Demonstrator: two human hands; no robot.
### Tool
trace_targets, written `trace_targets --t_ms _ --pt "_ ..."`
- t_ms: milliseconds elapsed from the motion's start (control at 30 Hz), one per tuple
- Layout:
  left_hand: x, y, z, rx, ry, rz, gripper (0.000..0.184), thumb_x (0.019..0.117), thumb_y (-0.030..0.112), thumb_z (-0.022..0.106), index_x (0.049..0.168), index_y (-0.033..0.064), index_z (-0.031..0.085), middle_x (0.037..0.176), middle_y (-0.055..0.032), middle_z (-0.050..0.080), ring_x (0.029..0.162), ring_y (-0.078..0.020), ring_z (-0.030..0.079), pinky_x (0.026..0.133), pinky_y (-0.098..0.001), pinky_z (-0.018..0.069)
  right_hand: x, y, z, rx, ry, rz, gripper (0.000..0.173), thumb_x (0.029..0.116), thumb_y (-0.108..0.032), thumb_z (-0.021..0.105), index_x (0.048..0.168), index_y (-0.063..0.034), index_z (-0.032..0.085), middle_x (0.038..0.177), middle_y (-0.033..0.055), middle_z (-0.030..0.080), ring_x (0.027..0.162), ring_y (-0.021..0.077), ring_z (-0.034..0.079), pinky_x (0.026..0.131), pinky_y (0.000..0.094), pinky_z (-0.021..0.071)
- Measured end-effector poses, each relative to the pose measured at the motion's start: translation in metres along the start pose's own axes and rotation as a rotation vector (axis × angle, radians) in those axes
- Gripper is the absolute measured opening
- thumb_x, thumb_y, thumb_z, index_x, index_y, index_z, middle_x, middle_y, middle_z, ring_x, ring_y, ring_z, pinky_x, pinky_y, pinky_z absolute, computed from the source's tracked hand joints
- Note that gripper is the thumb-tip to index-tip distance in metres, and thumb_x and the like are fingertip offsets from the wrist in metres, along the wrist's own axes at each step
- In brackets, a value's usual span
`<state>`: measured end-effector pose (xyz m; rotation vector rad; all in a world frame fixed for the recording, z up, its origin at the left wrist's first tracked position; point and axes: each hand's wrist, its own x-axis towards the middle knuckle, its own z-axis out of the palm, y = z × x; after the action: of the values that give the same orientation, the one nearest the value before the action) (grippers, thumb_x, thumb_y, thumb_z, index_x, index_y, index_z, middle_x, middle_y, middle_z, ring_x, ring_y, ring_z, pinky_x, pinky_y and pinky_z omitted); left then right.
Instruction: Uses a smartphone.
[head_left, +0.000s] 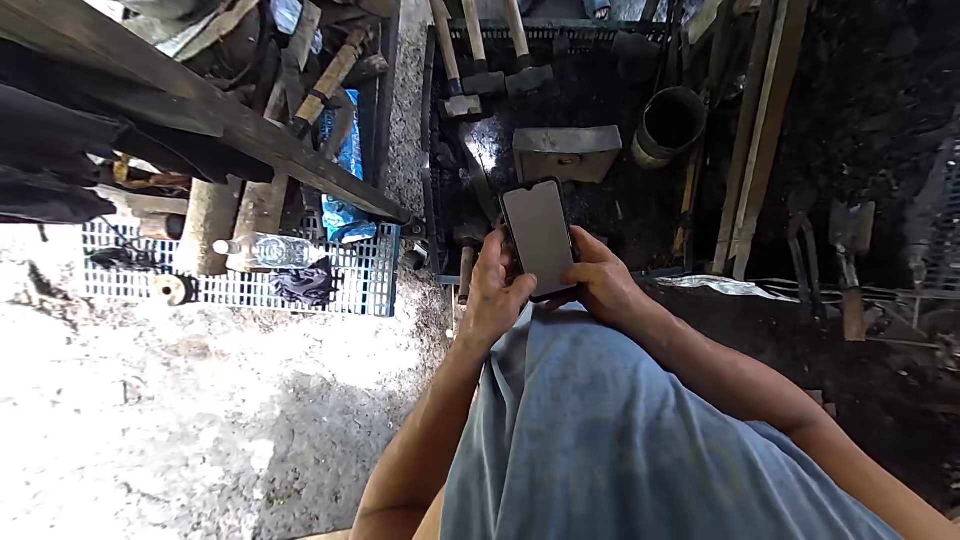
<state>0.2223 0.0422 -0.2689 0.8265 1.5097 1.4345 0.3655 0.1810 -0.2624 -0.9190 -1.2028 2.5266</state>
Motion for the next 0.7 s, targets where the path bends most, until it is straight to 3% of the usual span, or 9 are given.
trace_targets --t_ms 433,700 --pt "0.001 -0.007 0.003 0.008 0.004 0.009 0.077 0.0858 0.005 0.061 0.157 0.0139 0.033 0.127 -0.0083 0.068 0.107 -0.0193 0.071 0.084 -0.0378 0.0625 -0.013 0.001 0.005 -0.025 0.031 0.007 0.062 0.0876 0.009 0.044 0.146 -0.0133 0.045 0.124 0.0194 0.065 0.093 0.0354 0.072 0.065 0.0545 0.0631" --pt "-0.003 -0.007 0.002 0.005 0.019 0.022 0.077 0.0865 0.004 0.062 0.157 0.0126 0.032 0.130 -0.0084 0.067 0.108 -0.0192 0.070 0.086 -0.0378 0.0622 -0.011 0.003 0.008 -0.019 0.025 0.009 0.067 0.0841 0.009 0.045 0.147 -0.0136 0.043 0.122 0.0197 0.066 0.089 0.0351 0.072 0.062 0.0529 0.0631"
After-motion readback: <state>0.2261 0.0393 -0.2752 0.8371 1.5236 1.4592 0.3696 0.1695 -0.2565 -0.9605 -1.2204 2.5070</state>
